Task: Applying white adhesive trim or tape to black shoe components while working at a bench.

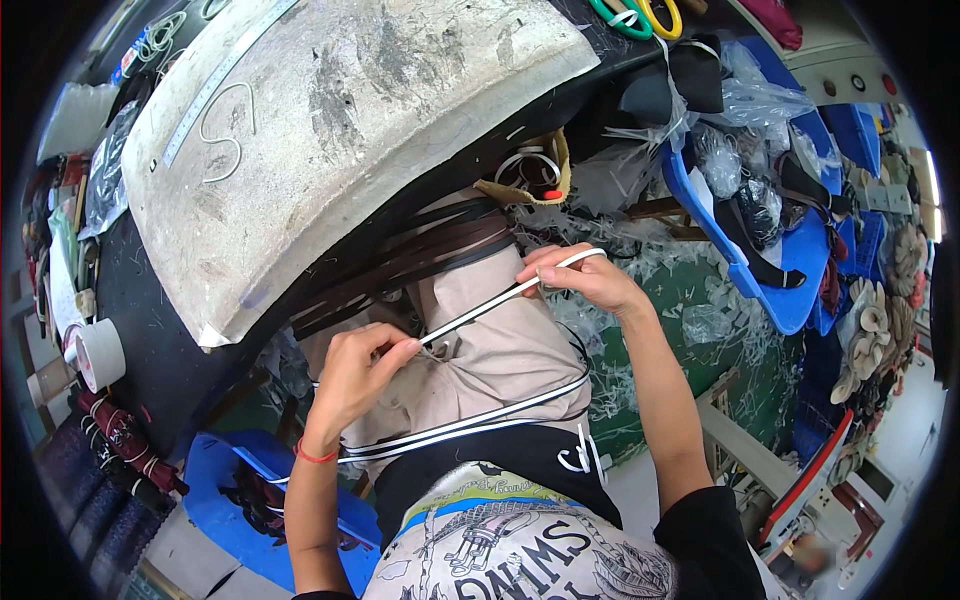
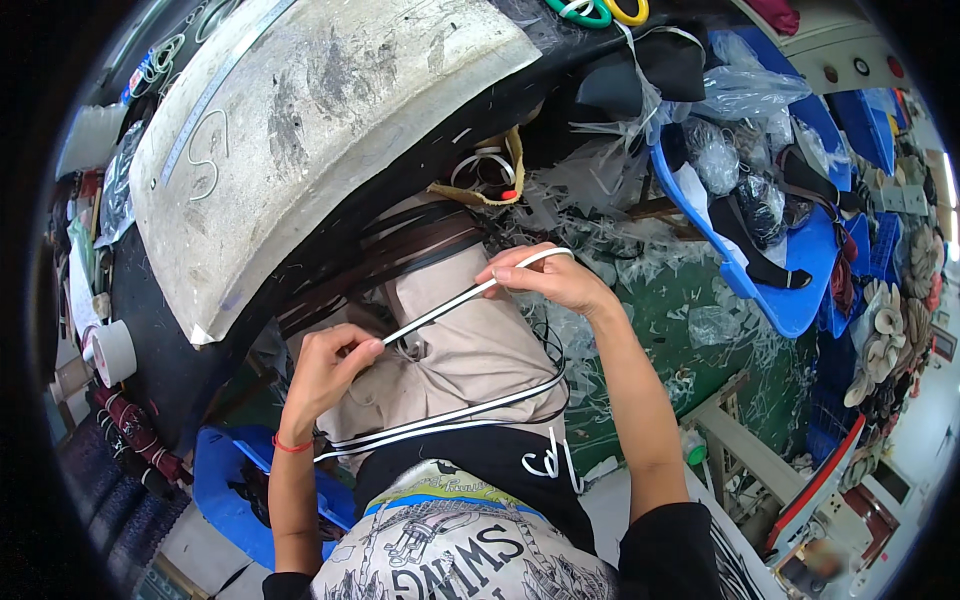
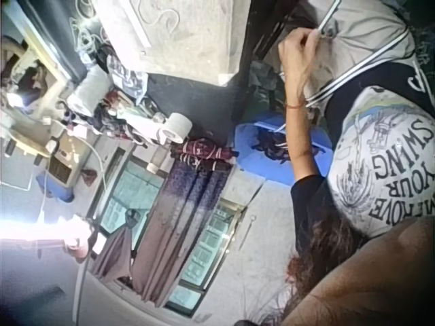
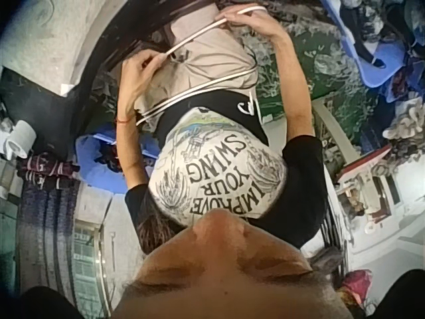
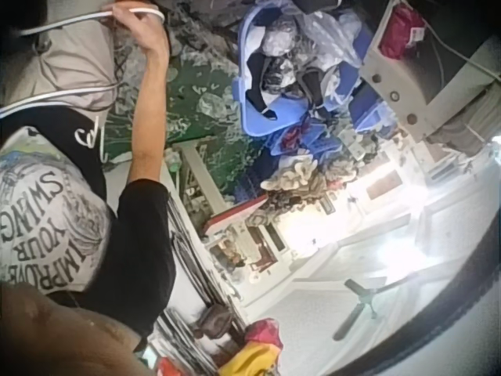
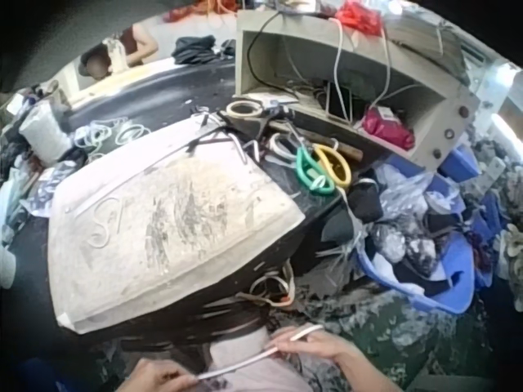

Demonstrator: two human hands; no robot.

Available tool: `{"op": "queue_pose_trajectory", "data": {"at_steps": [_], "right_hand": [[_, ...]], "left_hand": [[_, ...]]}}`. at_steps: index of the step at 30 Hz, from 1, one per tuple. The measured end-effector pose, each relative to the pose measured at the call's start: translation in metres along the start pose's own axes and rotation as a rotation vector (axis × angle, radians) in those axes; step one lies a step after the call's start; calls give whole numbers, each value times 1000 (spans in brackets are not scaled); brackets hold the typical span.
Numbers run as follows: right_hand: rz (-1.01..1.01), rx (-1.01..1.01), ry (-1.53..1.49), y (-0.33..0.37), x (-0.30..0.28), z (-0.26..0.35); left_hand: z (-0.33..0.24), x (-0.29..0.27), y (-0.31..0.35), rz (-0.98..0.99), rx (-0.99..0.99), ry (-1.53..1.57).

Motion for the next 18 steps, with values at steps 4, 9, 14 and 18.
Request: {"op": "queue_pose_trajectory", "data": {"at_steps": [4, 9, 14, 18], "right_hand": [[-8, 49, 2, -1, -2, -2], [-4, 52, -34, 1, 0, -1], [-5, 42, -52, 0, 1, -2], [-5, 71, -62, 0, -2, -5]], "left_hand": [[22, -17, 21, -36, -63, -7], [41, -32, 44, -78, -88, -39], [74, -52, 76, -147, -103, -115], [95, -66, 99, -211, -184, -175]]}}
Point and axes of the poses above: each hand's wrist, its own y-axis away from the middle knuckle, its own x-axis out of the palm, z = x × y, the point moved 3 cm from there along -y, towards the middle knuckle, and after that the axes turned 3 degrees about -y, right-handed, at the moved point
